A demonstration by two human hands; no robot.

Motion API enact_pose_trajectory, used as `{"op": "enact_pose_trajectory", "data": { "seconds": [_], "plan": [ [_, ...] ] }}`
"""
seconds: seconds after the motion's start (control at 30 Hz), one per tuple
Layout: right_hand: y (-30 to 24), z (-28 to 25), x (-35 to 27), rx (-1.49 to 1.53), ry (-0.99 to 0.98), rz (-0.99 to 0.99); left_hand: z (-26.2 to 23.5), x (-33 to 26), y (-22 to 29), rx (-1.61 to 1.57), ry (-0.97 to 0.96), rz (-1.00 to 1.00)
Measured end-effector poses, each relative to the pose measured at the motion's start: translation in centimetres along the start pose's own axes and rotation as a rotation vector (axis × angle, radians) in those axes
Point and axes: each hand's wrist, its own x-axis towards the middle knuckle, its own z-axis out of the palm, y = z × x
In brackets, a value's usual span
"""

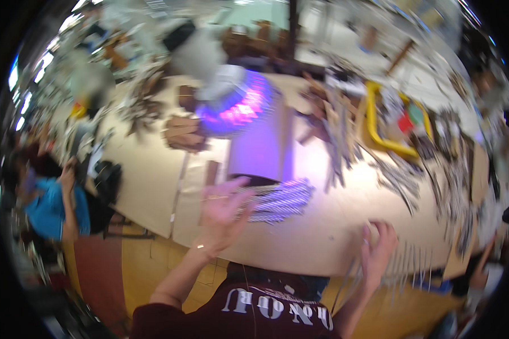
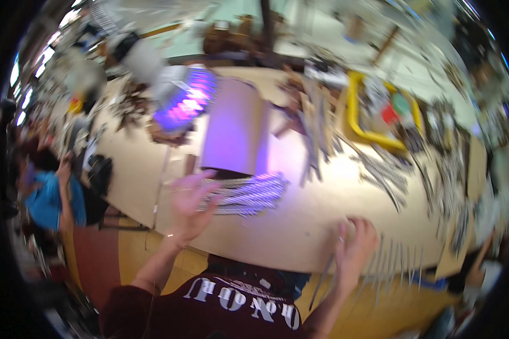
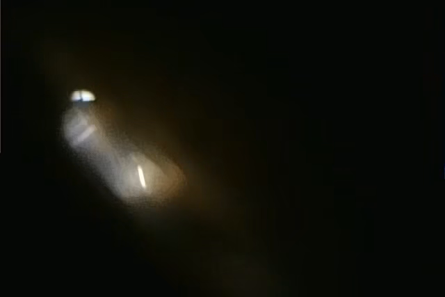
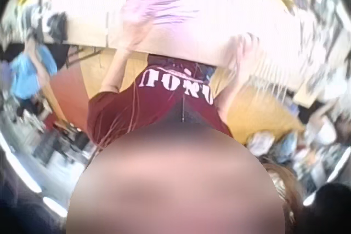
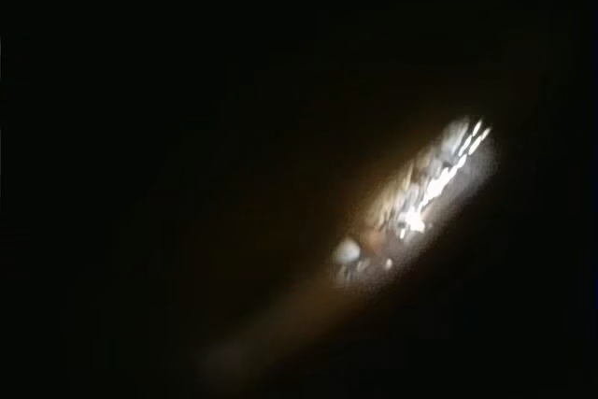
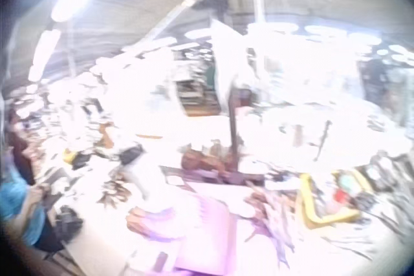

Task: The person repeatedly picks up small braided cords and flat strips from a workbench, aligns them, and places them back down. The person handles the items one at a time, occasionally adjusting their position on the table.

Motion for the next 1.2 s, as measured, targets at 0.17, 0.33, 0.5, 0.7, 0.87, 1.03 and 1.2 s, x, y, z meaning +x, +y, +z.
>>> {"op": "enact_pose_trajectory", "data": {
  "seconds": [0.17, 0.33, 0.5, 0.7, 0.87, 1.03, 1.2],
  "plan": [
    [-1.5, 0.0, 1.8, 0.019, -0.041, -0.009, -2.3, 1.3, 5.3, -0.623, 0.099, -0.015],
    [-1.7, -0.5, 1.7, -0.017, -0.102, 0.042, -4.8, 3.4, 10.5, -1.353, -0.044, 0.201],
    [-0.8, -1.0, 0.4, -0.050, -0.105, 0.166, -3.5, 5.9, 14.7, -1.813, 0.073, 0.411],
    [1.4, 0.0, 1.4, -0.083, -0.105, 0.169, -2.4, 5.2, 14.4, -1.985, 0.071, 0.502],
    [4.5, 2.0, 5.8, -0.144, 0.068, 0.173, -3.1, 4.8, 15.5, -1.911, 0.108, 0.396],
    [8.0, 3.9, 10.7, -0.246, 0.153, 0.146, -6.9, 4.4, 14.4, -2.216, -0.229, -0.087],
    [8.7, 3.5, 11.5, -0.211, 0.125, 0.067, -2.5, 3.8, 11.7, -1.818, -0.109, -0.102]
  ]
}}
